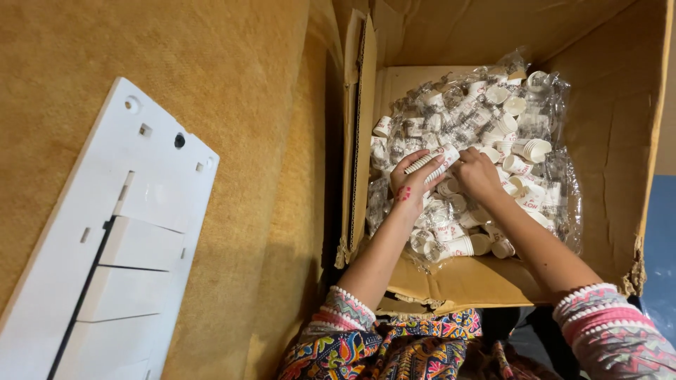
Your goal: The recorder is picking up, inspecting, and organizing small paper cups within a cardboard shipping box.
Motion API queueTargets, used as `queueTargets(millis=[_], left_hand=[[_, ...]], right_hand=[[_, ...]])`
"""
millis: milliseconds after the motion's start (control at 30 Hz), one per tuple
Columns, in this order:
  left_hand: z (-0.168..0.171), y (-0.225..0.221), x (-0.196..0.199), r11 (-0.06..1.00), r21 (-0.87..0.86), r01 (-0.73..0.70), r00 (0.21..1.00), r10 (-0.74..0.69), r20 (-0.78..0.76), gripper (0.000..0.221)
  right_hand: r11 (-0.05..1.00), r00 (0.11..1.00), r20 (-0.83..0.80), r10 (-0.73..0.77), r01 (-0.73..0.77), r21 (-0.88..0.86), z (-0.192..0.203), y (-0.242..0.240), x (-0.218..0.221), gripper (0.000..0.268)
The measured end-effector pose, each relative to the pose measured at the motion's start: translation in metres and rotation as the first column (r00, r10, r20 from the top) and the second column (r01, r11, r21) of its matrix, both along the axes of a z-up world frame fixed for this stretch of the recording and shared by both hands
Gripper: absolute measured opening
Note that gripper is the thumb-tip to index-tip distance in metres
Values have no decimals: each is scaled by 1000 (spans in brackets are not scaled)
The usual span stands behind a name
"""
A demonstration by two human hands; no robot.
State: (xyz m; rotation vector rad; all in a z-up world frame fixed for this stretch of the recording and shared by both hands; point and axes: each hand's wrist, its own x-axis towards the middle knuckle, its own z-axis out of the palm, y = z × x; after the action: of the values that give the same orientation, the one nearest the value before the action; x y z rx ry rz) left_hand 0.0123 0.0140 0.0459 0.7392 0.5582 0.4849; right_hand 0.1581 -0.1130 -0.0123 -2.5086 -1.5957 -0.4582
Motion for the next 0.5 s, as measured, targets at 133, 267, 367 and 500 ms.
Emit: queueTargets(millis=[133,267,367,500], left_hand=[[3,4,8,1000,7,12,1000,-12,19,43],[2,5,11,1000,-6,18,999,-18,48,43],[0,2,10,1000,-18,25,999,-24,39,43],[1,-4,-2,999,-11,33,999,-33,-3,42]], right_hand=[[998,993,114,40,-46,50,13,4,-2,16],[992,997,-17,81,-79,102,14,0,9,19],[992,989,-149,23,-4,126,5,-7,20,18],[958,958,-285,16,67,279,2,-17,21,15]])
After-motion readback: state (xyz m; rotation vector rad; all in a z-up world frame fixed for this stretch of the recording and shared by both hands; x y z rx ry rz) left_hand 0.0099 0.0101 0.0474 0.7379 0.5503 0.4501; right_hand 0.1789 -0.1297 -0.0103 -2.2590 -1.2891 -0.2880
